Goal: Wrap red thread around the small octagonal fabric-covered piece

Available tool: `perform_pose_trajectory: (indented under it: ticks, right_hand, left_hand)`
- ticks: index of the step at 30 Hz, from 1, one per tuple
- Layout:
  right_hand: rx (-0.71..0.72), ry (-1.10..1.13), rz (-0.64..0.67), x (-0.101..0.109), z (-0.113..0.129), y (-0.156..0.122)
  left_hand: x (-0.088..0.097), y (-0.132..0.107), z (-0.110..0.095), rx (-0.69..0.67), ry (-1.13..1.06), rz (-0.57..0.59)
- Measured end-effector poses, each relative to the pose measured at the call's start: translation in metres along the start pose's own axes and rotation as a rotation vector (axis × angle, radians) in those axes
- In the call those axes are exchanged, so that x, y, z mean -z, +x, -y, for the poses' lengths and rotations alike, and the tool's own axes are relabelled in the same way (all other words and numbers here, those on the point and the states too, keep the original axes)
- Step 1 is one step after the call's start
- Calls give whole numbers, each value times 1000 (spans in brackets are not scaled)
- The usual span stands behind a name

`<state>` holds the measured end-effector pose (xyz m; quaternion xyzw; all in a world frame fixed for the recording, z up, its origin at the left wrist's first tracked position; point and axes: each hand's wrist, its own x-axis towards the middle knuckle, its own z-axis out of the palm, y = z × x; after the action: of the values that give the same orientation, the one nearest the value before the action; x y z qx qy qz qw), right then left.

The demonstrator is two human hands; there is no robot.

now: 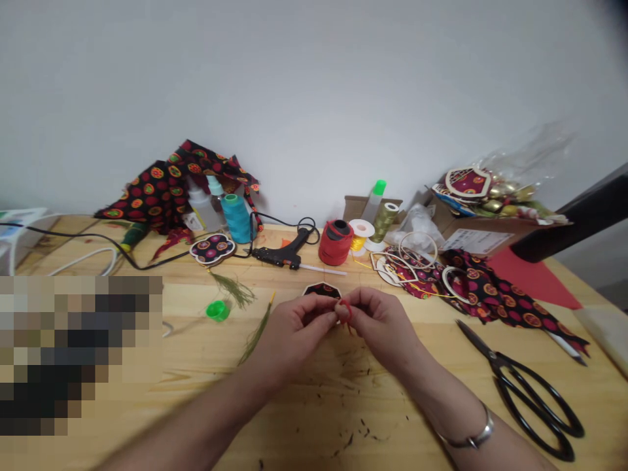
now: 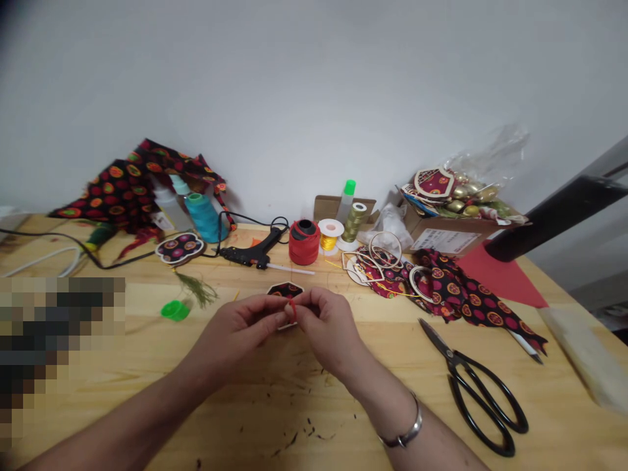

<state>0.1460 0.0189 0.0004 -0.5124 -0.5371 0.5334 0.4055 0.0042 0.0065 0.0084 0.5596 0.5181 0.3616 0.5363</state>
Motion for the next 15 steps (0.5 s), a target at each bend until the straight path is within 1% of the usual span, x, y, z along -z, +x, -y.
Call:
perform_pose_trajectory:
  ticks: [7,15]
  right_hand:
    - [-29,73,-12,0,6,0]
    - [-83,210,4,0,10,-1]
  left_hand:
    - [2,0,1,7,29,-58]
    - [5,1,1,118,-163,14]
